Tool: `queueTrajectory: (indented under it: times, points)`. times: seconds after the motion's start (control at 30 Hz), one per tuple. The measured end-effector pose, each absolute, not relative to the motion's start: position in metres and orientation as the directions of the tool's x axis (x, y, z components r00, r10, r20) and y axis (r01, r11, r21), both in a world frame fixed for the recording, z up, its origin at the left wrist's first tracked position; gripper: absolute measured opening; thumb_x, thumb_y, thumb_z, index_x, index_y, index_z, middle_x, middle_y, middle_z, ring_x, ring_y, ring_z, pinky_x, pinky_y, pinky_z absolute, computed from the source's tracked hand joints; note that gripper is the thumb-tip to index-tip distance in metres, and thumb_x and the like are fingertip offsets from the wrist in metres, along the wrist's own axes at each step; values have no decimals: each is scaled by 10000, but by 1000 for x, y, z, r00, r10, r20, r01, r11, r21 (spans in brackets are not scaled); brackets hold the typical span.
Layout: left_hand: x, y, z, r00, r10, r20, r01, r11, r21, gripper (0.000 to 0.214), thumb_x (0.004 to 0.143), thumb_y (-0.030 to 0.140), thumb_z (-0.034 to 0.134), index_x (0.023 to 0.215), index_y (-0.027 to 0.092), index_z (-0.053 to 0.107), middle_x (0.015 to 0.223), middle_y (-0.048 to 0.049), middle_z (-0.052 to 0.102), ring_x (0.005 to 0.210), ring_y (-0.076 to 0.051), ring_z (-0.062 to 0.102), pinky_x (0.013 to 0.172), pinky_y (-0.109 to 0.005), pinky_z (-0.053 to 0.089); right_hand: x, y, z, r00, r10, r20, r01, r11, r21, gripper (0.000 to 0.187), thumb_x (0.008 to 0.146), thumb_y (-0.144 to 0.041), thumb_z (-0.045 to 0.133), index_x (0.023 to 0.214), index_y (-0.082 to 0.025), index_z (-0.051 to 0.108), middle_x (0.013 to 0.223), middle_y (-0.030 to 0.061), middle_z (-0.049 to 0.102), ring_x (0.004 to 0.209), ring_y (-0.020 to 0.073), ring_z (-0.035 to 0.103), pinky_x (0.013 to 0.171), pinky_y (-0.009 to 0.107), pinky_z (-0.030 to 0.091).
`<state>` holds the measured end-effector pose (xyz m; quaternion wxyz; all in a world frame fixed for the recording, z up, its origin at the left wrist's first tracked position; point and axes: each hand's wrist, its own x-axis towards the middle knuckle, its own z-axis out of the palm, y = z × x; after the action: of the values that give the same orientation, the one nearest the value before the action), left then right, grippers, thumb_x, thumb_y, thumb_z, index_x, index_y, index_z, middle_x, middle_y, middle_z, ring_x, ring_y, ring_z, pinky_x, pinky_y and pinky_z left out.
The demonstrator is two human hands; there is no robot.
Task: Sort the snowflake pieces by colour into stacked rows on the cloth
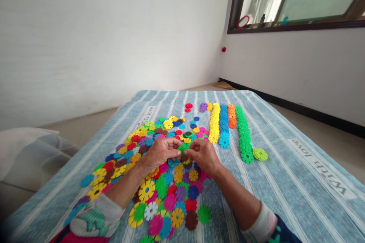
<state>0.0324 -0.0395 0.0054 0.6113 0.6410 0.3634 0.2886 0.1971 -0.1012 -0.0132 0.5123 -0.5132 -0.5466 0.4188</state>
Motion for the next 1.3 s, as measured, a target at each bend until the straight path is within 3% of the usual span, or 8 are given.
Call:
queueTrajectory:
  times: [0.83,1.13,1.3]
  points:
    - [33,-38,0,594,804,-34,62,-4,998,215,594,207,710,781,131,636,628,-2,660,549,-132,620,534,-233,461,196,-101,-13,28,993,111,88,108,-990,145,730,-327,612,712,-183,610,575,-23,640,449,95,515,429,204,360]
    - [33,-40,2,599,800,-35,53,3,999,212,597,204,719,778,134,635,606,1,650,546,-131,624,531,-231,467,192,-101,-15,48,996,78,111,73,-991,201,724,-397,652,810,-219,616,573,-32,638,503,138,595,448,223,417]
    - [33,-40,3,608,793,-39,47,13,999,226,602,206,720,795,127,633,625,-6,662,554,-128,627,546,-231,480,192,-101,-13,18,997,81,36,80,-996,162,718,-349,643,794,-215,593,559,-43,629,489,127,587,460,218,422]
